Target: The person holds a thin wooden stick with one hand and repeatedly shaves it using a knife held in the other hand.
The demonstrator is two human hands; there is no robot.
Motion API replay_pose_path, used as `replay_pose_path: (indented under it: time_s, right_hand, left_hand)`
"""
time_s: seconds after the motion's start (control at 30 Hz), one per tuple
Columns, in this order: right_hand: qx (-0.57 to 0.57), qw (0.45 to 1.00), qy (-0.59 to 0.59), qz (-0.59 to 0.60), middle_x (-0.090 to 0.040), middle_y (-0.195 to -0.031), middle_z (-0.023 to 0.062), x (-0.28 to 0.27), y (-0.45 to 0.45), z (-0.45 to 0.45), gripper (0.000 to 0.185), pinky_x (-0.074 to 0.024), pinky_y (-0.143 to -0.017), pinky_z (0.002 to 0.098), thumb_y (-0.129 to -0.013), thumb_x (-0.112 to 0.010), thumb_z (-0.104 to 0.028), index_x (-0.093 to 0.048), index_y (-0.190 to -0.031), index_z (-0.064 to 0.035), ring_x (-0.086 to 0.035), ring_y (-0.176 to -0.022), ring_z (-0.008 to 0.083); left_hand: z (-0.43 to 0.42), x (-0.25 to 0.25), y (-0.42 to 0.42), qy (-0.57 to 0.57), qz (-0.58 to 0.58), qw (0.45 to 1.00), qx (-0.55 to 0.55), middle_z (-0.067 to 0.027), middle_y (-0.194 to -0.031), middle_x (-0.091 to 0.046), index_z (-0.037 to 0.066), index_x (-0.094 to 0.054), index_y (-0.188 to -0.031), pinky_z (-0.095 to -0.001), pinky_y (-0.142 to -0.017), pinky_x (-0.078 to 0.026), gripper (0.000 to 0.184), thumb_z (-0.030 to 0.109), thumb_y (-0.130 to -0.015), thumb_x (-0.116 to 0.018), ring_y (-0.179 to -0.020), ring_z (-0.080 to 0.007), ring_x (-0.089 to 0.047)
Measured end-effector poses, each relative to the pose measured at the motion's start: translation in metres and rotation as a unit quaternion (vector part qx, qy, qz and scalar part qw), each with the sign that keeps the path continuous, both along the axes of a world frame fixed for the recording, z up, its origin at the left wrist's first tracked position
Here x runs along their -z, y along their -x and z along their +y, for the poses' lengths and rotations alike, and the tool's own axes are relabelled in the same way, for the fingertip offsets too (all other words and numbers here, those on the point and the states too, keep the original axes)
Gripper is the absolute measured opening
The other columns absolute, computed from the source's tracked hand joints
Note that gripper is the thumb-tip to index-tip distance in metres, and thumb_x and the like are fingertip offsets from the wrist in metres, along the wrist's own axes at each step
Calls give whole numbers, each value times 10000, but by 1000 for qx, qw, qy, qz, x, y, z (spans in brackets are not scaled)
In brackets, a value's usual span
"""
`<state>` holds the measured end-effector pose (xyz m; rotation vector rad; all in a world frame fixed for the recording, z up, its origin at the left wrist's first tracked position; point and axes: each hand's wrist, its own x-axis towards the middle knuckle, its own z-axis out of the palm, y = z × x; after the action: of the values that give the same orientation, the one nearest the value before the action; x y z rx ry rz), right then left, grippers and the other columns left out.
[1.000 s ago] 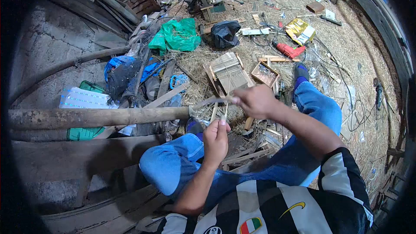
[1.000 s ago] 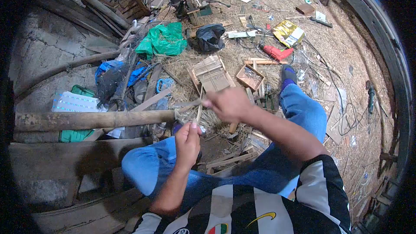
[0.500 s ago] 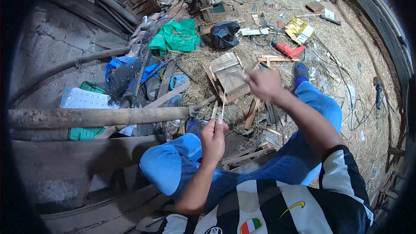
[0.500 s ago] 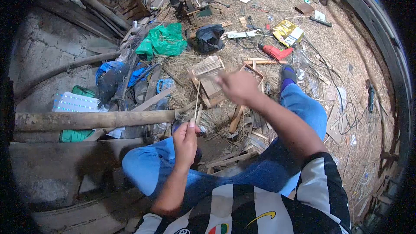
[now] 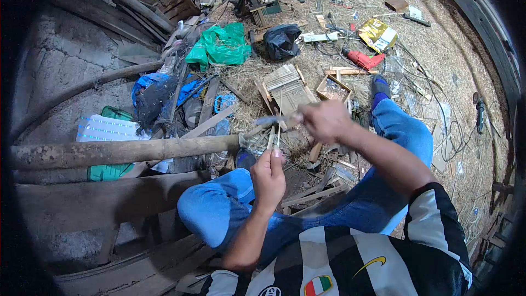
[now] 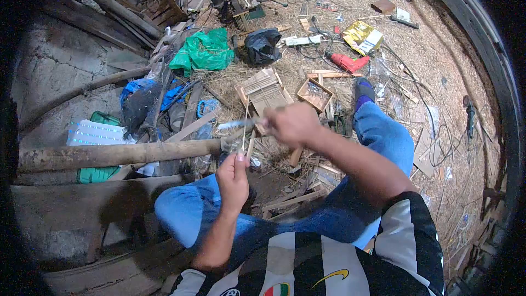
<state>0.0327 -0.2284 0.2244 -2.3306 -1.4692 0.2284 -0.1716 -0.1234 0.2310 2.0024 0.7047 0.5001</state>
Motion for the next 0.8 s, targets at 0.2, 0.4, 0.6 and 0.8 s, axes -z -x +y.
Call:
replay_pose_path:
  time_s: [0.2,0.4,0.6,0.8]
  right_hand:
    - [143,989,20,14,-672,-735,193,-6,-37,5,375,-519,-615,529,-1001,-439,-455,-607,-1017,-120,-670,-704,406]
    - [-20,998,-41,49,-660,-700,171,-14,45,3,351,-495,-558,541,-992,-453,-430,-592,-934,-112,-655,-628,397]
    - [-56,998,-18,24,-667,-714,161,-12,32,2,348,-493,-532,519,-979,-475,-440,-586,-933,-114,-659,-614,385]
    - [119,990,79,12,-674,-735,189,9,-44,5,318,-523,-618,521,-967,-471,-420,-616,-1024,-143,-680,-708,383]
  left_hand:
    - [0,-1,8,-8,14,1000,-1,-105,-594,-572,0,-630,-827,-352,-522,-409,289,200,-1006,-522,-516,-187,-535]
    - [-2,-6,-1,-43,16,999,-7,-151,-648,-633,0,-642,-850,-382,-544,-459,258,180,-999,-533,-562,-262,-630]
    - [-1,-12,-3,-64,29,997,13,-176,-673,-644,-5,-636,-849,-406,-557,-475,237,154,-990,-533,-610,-314,-669]
    - [-12,-14,10,-30,48,998,20,-121,-629,-580,0,-609,-812,-354,-538,-417,259,156,-999,-523,-573,-211,-563]
